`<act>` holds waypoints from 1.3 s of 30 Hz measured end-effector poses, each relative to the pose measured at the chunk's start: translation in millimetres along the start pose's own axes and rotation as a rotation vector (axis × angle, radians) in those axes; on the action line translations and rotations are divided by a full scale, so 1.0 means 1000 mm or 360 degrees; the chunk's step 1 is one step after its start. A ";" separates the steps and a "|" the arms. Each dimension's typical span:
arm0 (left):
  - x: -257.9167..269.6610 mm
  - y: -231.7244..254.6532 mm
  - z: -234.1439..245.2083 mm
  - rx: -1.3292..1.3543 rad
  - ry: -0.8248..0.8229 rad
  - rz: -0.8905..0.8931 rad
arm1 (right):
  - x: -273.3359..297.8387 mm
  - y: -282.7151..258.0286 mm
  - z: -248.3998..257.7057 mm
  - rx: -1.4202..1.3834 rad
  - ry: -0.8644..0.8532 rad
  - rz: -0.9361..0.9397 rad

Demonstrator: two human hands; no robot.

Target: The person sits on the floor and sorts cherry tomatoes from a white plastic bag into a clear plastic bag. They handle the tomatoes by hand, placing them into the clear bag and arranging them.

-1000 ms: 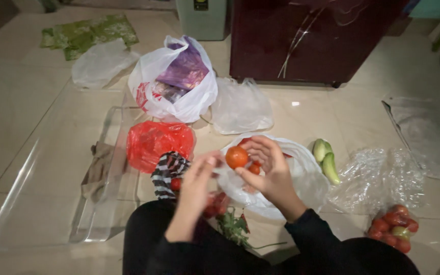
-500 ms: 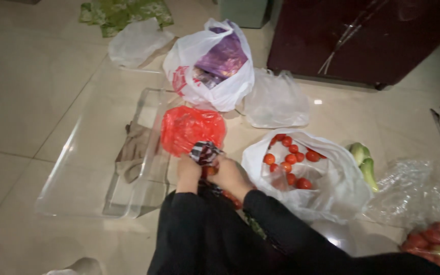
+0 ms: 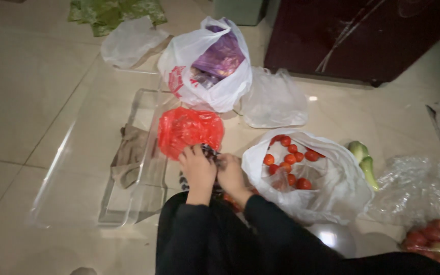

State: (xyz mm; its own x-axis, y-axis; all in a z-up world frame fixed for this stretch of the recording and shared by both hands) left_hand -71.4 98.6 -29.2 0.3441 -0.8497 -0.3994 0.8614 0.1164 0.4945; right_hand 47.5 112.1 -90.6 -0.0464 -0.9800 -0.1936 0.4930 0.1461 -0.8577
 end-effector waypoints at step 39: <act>0.054 0.244 -0.199 0.1168 -0.0922 -0.0714 | -0.073 0.207 0.283 0.0904 -0.0293 0.0058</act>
State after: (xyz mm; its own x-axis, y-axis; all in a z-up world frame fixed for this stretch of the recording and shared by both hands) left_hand 231.9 183.7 -83.2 -0.3520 -0.8773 -0.3264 0.3597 -0.4487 0.8181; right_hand 399.1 175.3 -119.3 0.1054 -0.9905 -0.0887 0.8811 0.1343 -0.4534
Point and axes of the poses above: each hand's wrist, its own x-axis away from the middle knuckle, its own z-axis out of the back of the hand, y = z × x, the point moved 3 cm from there along -x, towards the middle knuckle, and after that the axes turned 5 degrees about -x, right-handed, at the moved point
